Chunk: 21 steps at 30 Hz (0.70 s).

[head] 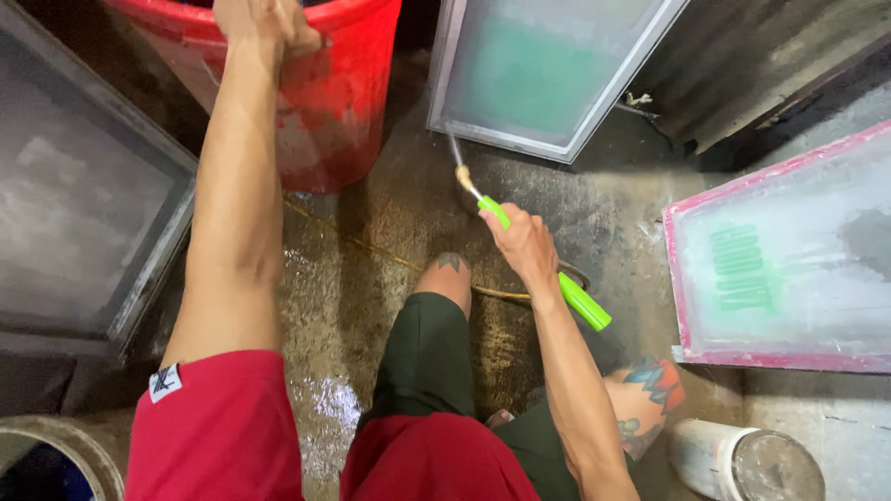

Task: Washing ink and emulsion off screen printing frames using a high-pressure water sprayer.

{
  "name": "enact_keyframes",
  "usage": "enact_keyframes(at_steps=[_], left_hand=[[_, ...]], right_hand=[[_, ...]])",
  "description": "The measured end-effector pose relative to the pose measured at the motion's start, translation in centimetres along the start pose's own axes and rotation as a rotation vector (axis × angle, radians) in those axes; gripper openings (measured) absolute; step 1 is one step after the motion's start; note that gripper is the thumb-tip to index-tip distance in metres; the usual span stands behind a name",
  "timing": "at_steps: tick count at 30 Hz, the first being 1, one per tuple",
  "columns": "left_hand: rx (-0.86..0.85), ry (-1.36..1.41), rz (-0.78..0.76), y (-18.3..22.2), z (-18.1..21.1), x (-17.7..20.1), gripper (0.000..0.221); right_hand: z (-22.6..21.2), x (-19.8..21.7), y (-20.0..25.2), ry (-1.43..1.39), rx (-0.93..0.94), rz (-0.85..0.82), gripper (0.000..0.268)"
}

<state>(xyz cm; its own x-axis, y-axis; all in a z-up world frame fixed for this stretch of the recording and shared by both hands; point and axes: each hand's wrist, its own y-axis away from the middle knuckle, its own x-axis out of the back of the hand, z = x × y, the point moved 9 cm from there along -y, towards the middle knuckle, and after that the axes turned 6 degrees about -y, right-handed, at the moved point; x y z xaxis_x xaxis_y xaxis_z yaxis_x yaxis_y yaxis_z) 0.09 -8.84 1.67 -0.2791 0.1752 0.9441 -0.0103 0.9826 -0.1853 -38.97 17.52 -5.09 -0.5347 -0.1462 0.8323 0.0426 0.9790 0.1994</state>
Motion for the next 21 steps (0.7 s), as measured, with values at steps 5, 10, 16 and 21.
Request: enact_keyframes(at_steps=[5, 10, 16, 21], left_hand=[[-0.024, -0.032, -0.081, -0.4, 0.0, 0.8, 0.059], [-0.073, -0.017, 0.099, -1.4, -1.1, -2.2, 0.039], [-0.012, -0.007, 0.311, 3.3, 0.6, 4.5, 0.108], [-0.563, 0.333, 0.576, 8.7, 17.4, 10.0, 0.031]], right_hand=[[-2.6, 6.9, 1.6, -0.101, 0.316, 0.369, 0.036], [-3.7, 13.1, 5.3, -0.141, 0.313, 0.570, 0.040], [1.7, 15.7, 8.7, -0.195, 0.160, 0.747, 0.038], [12.3, 10.4, 5.5, -0.482, 0.061, 0.685, 0.042]])
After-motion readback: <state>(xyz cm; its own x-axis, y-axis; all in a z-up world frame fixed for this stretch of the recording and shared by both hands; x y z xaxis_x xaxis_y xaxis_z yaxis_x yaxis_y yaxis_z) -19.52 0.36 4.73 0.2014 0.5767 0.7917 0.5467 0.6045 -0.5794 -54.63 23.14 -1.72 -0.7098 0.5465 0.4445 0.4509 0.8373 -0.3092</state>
